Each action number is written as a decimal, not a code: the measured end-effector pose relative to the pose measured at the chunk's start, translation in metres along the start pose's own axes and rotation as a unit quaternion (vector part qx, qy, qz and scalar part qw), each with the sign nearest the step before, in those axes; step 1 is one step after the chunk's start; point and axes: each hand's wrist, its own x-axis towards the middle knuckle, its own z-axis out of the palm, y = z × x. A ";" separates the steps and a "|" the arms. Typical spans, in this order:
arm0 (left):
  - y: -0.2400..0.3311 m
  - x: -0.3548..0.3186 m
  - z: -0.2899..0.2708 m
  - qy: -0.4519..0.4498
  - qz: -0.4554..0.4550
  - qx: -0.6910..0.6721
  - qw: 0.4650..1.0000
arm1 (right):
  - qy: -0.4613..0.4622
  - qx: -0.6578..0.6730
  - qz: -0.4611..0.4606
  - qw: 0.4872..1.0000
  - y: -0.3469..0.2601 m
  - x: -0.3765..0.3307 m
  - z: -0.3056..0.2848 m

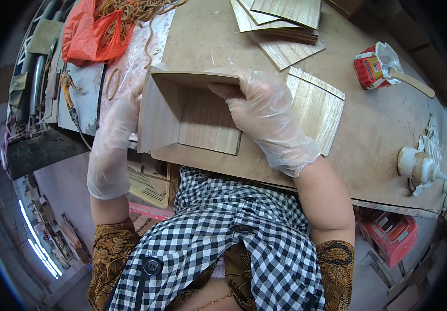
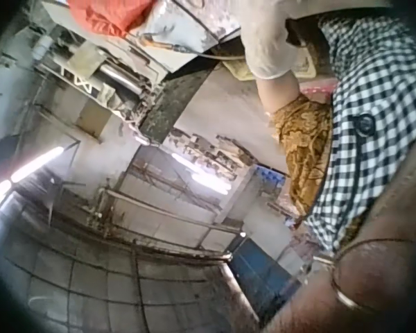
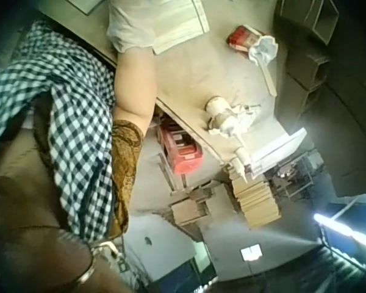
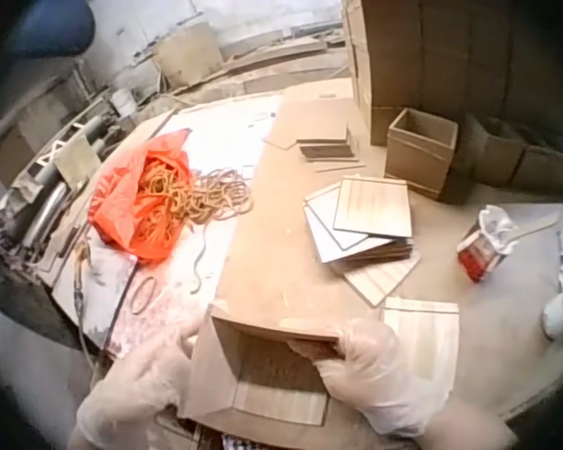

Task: The person assembles small wooden boxes by hand. They pick up pre-cut wooden panels, apply glue to the edges, and fit the pieces together to form a box structure. The person secures the assembled boxes with rubber bands and places them on the table.

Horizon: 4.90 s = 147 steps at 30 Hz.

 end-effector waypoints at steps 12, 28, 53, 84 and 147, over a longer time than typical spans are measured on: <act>-0.069 0.085 0.046 0.007 0.099 -0.399 0.911 | -0.003 0.016 0.028 0.999 -0.003 -0.001 -0.001; -0.073 0.093 0.050 -0.105 0.141 -0.302 0.937 | 0.050 0.024 -0.026 0.998 0.010 -0.003 0.013; -0.053 0.069 0.048 -0.165 0.016 -0.389 0.906 | -0.028 0.050 0.090 0.994 0.005 0.007 0.001; -0.070 0.010 0.033 -0.058 0.045 -0.209 0.975 | -0.024 0.008 -0.001 1.000 0.018 0.009 0.000; -0.071 0.010 0.027 -0.080 -0.020 -0.167 0.983 | -0.034 -0.009 0.031 0.999 0.014 0.006 -0.001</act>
